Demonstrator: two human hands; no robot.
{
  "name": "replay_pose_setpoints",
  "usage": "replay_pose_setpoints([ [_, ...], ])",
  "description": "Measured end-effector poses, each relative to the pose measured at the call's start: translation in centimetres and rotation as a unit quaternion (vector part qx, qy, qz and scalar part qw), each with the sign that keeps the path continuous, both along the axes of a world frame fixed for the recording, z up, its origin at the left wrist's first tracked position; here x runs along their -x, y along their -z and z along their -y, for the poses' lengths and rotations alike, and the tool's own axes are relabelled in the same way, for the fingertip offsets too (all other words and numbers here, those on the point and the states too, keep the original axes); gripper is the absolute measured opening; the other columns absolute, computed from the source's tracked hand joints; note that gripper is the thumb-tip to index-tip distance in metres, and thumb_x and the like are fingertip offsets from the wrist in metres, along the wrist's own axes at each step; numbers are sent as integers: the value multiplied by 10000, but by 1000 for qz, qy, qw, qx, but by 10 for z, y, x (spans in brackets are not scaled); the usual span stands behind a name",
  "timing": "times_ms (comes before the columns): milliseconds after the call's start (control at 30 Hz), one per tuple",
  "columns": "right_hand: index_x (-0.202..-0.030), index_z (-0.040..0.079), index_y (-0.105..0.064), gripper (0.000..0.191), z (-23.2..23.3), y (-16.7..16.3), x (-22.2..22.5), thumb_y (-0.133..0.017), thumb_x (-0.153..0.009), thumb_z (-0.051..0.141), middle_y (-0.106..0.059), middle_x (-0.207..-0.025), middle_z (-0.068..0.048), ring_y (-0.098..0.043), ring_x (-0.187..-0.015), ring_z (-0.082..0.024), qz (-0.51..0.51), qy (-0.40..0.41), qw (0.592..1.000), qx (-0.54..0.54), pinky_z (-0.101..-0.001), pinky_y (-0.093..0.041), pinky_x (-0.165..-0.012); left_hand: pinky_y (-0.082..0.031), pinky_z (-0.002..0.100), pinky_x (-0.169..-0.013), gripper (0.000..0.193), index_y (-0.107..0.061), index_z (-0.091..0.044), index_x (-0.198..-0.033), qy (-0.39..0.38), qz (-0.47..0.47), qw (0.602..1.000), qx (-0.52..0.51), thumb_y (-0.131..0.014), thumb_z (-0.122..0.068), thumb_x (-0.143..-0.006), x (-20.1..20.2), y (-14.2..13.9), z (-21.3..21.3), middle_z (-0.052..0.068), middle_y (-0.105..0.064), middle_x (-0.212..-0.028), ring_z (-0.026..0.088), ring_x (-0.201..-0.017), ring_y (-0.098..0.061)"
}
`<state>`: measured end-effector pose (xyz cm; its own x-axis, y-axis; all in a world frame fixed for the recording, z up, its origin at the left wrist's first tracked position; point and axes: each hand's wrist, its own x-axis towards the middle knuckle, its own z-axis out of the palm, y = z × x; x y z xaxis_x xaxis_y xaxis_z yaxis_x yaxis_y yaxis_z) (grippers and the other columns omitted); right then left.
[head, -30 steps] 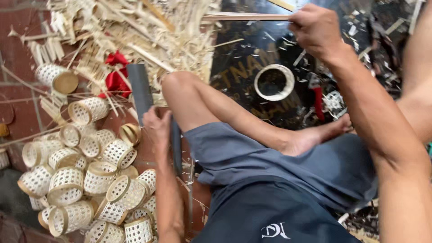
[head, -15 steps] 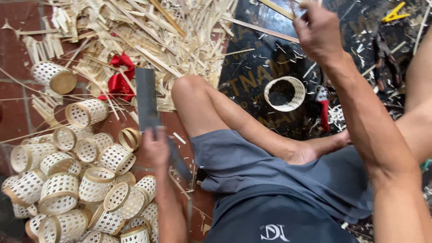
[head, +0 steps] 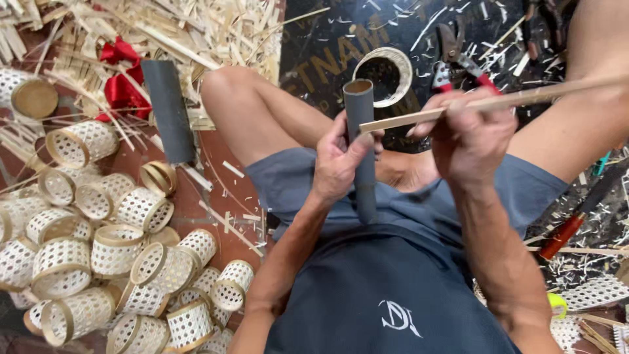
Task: The person sits on the floor assembling woven bamboo basket lids. They press a woven bamboo disc into a bamboo rim ring, fit and trim bamboo strips by hand, use pliers to cut and secure strip ends, and set finished lids with the pile of completed baskets beside them.
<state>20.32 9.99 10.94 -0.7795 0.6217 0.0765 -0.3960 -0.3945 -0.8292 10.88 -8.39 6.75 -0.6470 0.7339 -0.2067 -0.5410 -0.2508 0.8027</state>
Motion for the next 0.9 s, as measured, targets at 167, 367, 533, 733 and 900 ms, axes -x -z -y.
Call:
replay_pose_setpoints([
  [167, -1108, -59, -657, 195, 26, 4, -22, -680, -1109, 135, -704, -955, -218, -703, -757, -229, 54, 67, 996, -7, -329, -608, -703, -587, 304, -836, 621, -532, 5, -1350, 18, 44, 999, -3, -651, -502, -1011, -9, -5, -8, 96, -685, -1112, 131, -928, -677],
  [367, -1105, -111, -677, 229, 36, -6, -39, -665, -1125, 118, -699, -956, -213, -703, -762, -232, 96, 91, 988, -76, -328, -612, -694, -592, 321, -776, 618, -597, 29, -1162, 27, 100, 995, 13, -556, -577, -1047, -22, 10, -12, 118, -705, -1020, 149, -852, -684],
  [533, -1152, -128, -613, 304, 29, -32, -71, -598, -1186, 174, -689, -992, -249, -661, -688, -243, 101, 168, 969, -152, -385, -592, -701, -581, 323, -781, 659, -596, 48, -1252, 42, 138, 989, 12, -489, -577, -1072, -13, 10, -4, 145, -709, -1003, 165, -832, -676],
  [733, -1272, -99, -512, 470, 53, -87, -97, -502, -1175, 361, -606, -1100, -206, -681, -685, -215, 127, 167, 949, -236, -390, -614, -699, -553, 356, -832, 731, -548, 112, -1362, 68, 166, 983, -37, -427, -562, -1106, -10, 5, 9, 168, -684, -984, 226, -862, -664],
  [900, -1239, -64, -486, 387, 90, -124, -127, -470, -1202, 321, -621, -1102, -244, -768, -889, -302, 287, 92, 875, -379, -388, -661, -799, -534, 357, -773, 777, -548, 121, -1371, 79, 143, 982, -96, -385, -599, -1131, -16, 5, 18, 174, -664, -916, 229, -797, -643],
])
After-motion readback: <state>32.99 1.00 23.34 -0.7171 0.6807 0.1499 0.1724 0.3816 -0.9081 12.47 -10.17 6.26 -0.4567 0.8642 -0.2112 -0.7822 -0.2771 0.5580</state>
